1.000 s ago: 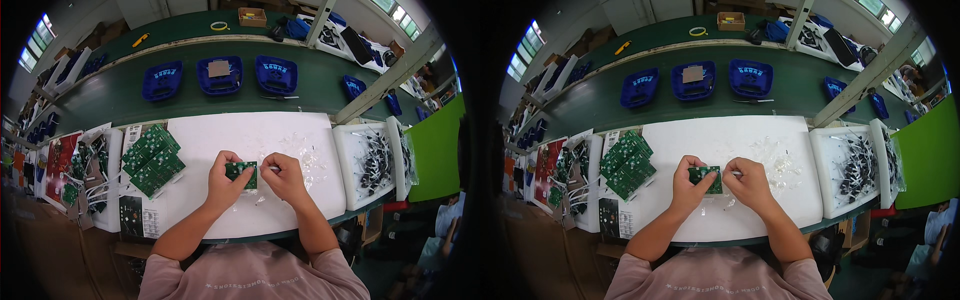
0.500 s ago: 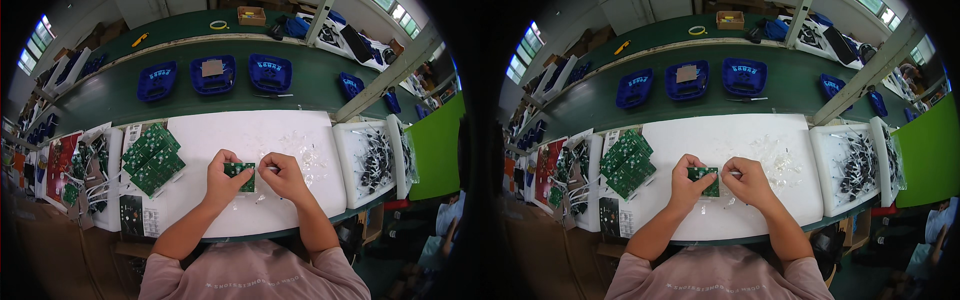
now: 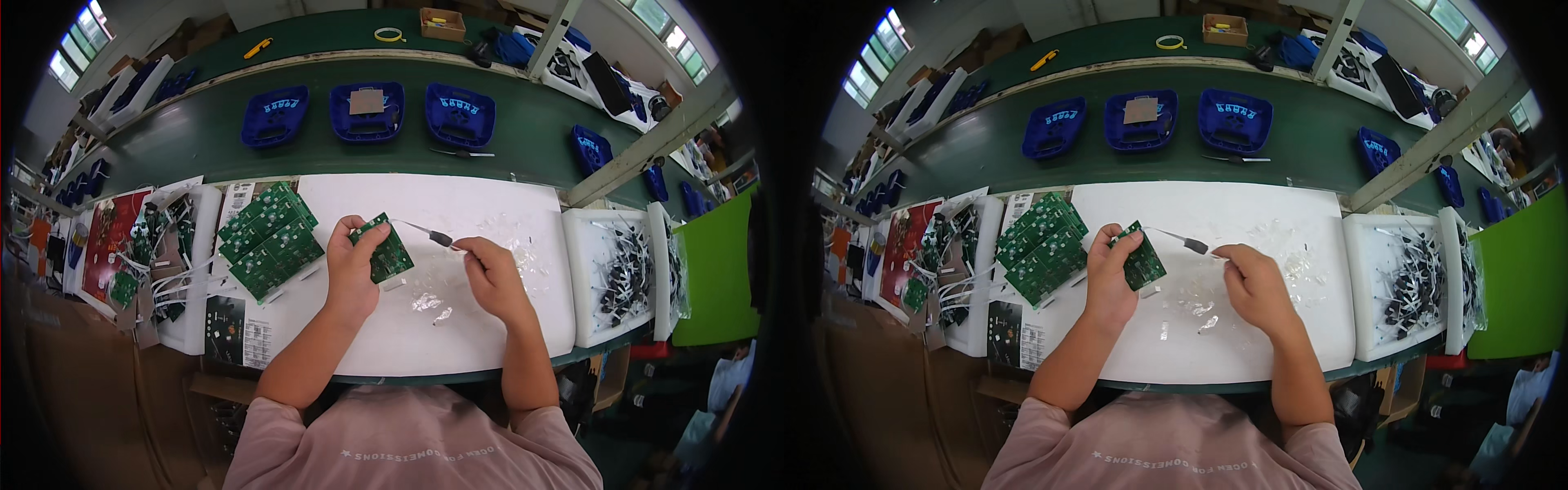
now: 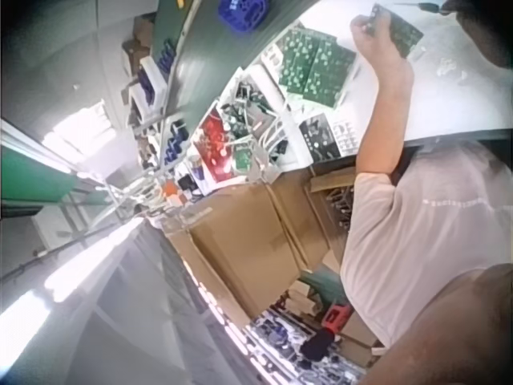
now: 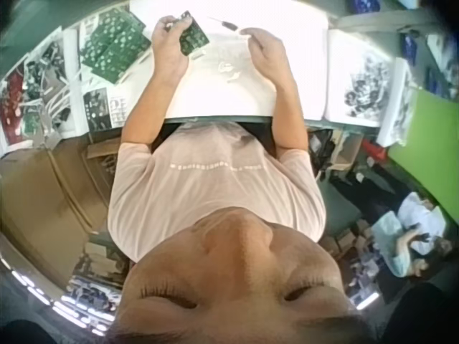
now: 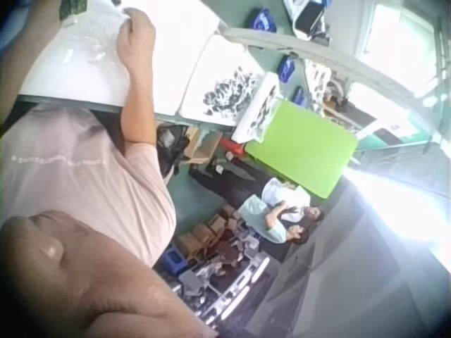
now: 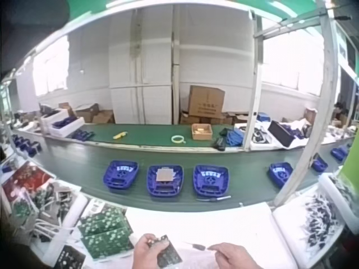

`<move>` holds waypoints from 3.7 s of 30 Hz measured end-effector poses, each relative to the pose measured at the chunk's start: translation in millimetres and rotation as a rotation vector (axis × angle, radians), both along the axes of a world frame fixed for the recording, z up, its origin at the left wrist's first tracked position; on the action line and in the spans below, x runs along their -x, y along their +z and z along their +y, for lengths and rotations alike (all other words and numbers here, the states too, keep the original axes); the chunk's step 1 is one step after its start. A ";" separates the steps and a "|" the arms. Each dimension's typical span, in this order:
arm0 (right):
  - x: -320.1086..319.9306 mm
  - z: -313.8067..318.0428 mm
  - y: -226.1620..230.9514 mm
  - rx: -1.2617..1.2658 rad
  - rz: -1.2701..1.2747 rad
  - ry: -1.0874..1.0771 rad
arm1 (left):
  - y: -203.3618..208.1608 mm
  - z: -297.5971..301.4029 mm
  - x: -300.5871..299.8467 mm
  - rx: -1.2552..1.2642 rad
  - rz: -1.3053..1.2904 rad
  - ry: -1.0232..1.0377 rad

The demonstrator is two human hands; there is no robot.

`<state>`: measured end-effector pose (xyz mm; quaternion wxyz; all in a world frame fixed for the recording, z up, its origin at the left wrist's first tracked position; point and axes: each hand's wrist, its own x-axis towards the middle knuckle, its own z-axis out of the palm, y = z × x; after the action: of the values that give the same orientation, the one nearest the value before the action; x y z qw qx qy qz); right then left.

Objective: The person assembles electronic circuit boards into plastic housings by hand, connecting them with white connectors.

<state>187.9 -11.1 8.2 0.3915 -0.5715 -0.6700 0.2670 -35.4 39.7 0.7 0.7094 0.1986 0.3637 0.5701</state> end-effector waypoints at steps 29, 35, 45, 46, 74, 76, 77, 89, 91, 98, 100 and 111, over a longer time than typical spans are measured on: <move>56.1 -35.8 17.6 -0.460 -0.195 0.001 | 29.5 -30.2 -30.4 0.033 -0.059 0.130; 71.0 -56.1 0.2 -0.140 0.299 -0.004 | 33.1 -27.5 -32.6 0.148 -0.170 0.121; 78.8 -59.0 6.1 0.541 1.348 0.041 | 38.3 -39.5 -42.9 -0.110 -0.177 0.233; 78.4 -59.3 5.8 0.543 1.349 0.052 | 36.4 -39.1 -44.2 -0.133 -0.209 0.246; 28.0 -15.4 31.6 0.363 0.834 0.313 | 109.4 20.3 2.2 -1.018 1.044 -1.056; 22.7 -5.5 16.4 0.643 1.133 0.516 | 110.4 34.9 4.0 -1.166 0.990 -0.914; 24.3 -8.3 11.0 0.637 1.130 0.513 | 110.5 49.0 11.3 -1.155 0.933 -0.917; -3.6 -68.9 -14.4 0.227 1.809 0.472 | -58.5 356.9 332.2 0.301 1.484 0.066; -4.5 -70.3 -7.7 0.102 1.774 0.411 | -47.6 354.0 338.9 0.392 1.080 0.124; 6.5 -45.1 6.1 0.142 1.689 0.432 | 45.8 278.5 279.9 0.107 0.464 0.068; 17.5 -34.1 22.7 0.048 1.519 0.377 | 60.3 217.3 240.9 -0.146 0.406 0.032; 59.6 20.6 40.1 -0.363 0.543 -0.036 | 32.4 -42.5 9.7 -0.578 0.509 -0.187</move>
<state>128.3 9.5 48.4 0.6559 -0.4121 -0.5676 0.2790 -45.1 -2.8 33.1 0.5602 0.5573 0.3328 0.5146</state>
